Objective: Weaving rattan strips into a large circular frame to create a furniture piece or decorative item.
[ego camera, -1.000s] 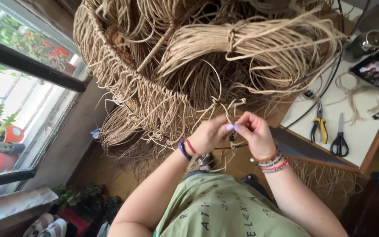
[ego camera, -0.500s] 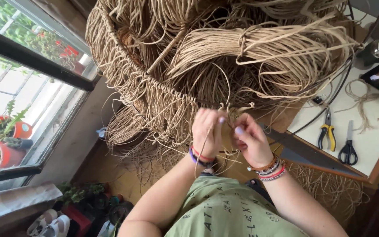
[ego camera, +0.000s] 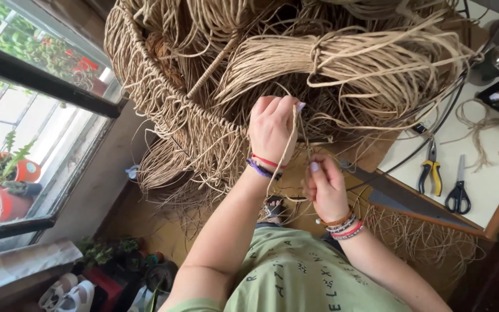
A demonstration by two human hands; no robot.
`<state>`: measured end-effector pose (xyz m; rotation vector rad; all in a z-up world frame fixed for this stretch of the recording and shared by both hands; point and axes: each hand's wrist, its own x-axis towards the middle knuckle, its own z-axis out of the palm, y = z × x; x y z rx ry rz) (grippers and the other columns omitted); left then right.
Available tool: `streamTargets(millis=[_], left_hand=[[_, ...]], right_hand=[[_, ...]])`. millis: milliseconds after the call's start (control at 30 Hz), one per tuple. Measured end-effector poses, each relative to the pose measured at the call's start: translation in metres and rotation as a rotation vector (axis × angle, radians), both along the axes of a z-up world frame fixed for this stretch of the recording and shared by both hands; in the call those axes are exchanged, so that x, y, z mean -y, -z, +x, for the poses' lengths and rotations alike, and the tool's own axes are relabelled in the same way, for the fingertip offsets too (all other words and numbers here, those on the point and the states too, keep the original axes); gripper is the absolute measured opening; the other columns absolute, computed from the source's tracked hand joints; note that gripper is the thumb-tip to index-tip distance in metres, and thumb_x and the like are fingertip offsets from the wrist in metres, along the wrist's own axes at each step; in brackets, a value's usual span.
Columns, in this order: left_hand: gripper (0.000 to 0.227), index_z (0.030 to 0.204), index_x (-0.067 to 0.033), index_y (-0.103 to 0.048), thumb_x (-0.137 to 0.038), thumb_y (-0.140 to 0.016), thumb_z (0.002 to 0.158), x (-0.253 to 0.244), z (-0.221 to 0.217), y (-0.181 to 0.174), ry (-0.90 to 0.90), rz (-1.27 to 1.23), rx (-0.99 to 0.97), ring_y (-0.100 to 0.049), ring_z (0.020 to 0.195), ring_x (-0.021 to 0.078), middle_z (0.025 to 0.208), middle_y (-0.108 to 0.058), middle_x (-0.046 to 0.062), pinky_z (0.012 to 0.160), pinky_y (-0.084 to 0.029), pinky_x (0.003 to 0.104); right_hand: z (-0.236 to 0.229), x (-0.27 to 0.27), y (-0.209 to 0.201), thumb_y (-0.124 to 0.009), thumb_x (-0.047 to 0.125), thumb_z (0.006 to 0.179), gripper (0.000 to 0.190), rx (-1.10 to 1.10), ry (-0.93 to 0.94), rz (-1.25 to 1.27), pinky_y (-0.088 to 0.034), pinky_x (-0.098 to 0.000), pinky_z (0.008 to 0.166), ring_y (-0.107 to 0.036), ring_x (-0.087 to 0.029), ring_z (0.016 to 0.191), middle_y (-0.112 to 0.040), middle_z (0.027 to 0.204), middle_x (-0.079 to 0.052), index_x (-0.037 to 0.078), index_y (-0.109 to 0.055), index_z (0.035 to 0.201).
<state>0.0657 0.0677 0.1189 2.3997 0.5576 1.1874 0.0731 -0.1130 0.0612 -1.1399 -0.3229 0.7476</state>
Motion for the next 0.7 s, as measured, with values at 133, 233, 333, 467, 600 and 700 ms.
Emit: streamTargets(millis=[133, 233, 333, 467, 600, 700], left_hand=[[0.015, 0.095, -0.016, -0.063, -0.024, -0.054, 0.105, -0.018, 0.006, -0.001, -0.022, -0.116, 0.046, -0.063, 0.088, 0.0249, 0.077, -0.061, 0.001, 0.082, -0.052, 0.037], [0.017, 0.093, -0.0179, -0.062, -0.026, -0.053, 0.105, -0.012, 0.002, -0.025, 0.205, -0.318, 0.058, -0.066, 0.088, 0.0293, 0.078, -0.064, 0.003, 0.083, -0.054, 0.04], [0.04, 0.079, -0.0105, -0.055, -0.024, -0.037, 0.112, -0.005, 0.001, -0.024, 0.647, -0.794, 0.382, -0.069, 0.097, 0.0317, 0.085, -0.069, 0.012, 0.09, -0.052, 0.041], [0.04, 0.081, -0.0115, -0.051, -0.027, -0.031, 0.112, 0.009, -0.014, -0.023, 0.654, -0.941, 0.53, -0.059, 0.077, 0.0229, 0.08, -0.05, 0.005, 0.068, -0.048, 0.032], [0.048, 0.092, -0.0142, -0.073, -0.032, -0.033, 0.113, 0.038, -0.08, -0.005, 0.563, -0.447, 0.197, -0.057, 0.093, 0.0245, 0.085, -0.056, 0.002, 0.099, -0.046, 0.037], [0.025, 0.118, -0.0103, -0.073, -0.02, -0.054, 0.106, 0.067, -0.112, 0.059, 0.584, -0.286, 0.051, -0.065, 0.106, 0.0327, 0.115, -0.066, 0.01, 0.095, -0.056, 0.045]], right_hand=[[-0.013, 0.011, 0.002, -0.04, 0.014, 0.109, 0.018, 0.053, -0.059, -0.072, -0.032, -0.0129, 0.034, -0.034, 0.002, 0.045, -0.029, 0.058, 0.009, 0.007, -0.056, 0.111], [-0.008, 0.009, 0.008, -0.041, 0.013, 0.109, 0.022, 0.122, -0.036, -0.105, -0.033, -0.0158, 0.039, -0.041, -0.004, 0.041, -0.038, 0.052, 0.001, 0.002, -0.06, 0.109], [-0.003, 0.007, 0.016, -0.041, 0.016, 0.11, 0.031, 0.121, -0.112, -0.14, -0.037, -0.0194, 0.038, -0.044, -0.007, 0.04, -0.039, 0.051, -0.001, -0.002, -0.065, 0.102], [0.002, 0.006, 0.011, -0.044, 0.021, 0.109, 0.036, 0.038, -0.174, -0.195, -0.038, -0.0216, 0.04, -0.043, -0.007, 0.046, -0.041, 0.055, -0.001, -0.004, -0.068, 0.099], [0.007, 0.012, 0.023, -0.039, 0.021, 0.109, 0.042, -0.036, -0.289, -0.15, -0.042, -0.0254, 0.045, -0.047, -0.013, 0.05, -0.044, 0.061, -0.007, -0.005, -0.072, 0.113], [0.01, -0.003, -0.002, -0.046, 0.035, 0.104, 0.051, -0.158, -0.304, 0.017, -0.055, -0.0292, 0.078, -0.066, -0.023, 0.107, -0.07, 0.123, -0.019, -0.004, -0.063, 0.133]])
